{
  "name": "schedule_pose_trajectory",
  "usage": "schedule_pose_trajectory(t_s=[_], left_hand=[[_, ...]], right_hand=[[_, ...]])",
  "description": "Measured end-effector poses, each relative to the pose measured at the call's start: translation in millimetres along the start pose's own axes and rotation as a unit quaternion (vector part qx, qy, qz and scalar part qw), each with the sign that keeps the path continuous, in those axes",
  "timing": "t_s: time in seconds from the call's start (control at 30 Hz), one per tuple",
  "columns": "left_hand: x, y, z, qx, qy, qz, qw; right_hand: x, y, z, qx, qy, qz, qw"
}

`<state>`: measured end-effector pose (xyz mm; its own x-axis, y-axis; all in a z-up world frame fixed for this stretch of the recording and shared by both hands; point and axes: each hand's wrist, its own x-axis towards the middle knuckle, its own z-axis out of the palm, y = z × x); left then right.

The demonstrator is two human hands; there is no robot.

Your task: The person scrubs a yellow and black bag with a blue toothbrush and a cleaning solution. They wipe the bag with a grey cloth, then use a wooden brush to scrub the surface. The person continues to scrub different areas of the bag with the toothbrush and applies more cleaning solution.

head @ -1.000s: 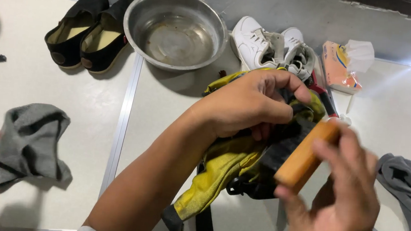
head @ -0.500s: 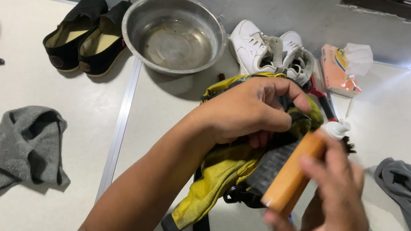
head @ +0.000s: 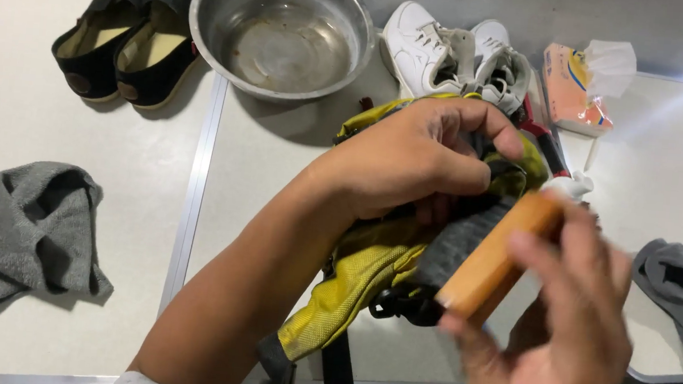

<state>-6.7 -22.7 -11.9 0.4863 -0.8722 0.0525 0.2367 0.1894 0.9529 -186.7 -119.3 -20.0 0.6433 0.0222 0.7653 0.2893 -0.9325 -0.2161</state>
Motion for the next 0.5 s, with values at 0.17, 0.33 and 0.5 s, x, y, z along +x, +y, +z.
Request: schedule_pose_trajectory(t_s=[0.17, 0.33, 0.5], left_hand=[[1, -4, 1, -0.034, -0.021, 0.023, 0.999], [1, -4, 5, 0.004, 0.005, -0.001, 1.000], [0, -2, 6, 0.026, -0.001, -0.003, 1.000]], right_hand=[[-4, -17, -8, 0.015, -0.040, 0.036, 0.998], [-3, -5, -1, -0.017, -0.004, 0.028, 0.999], [-16, -14, -20, -0.031, -0.124, 0.076, 0.989]])
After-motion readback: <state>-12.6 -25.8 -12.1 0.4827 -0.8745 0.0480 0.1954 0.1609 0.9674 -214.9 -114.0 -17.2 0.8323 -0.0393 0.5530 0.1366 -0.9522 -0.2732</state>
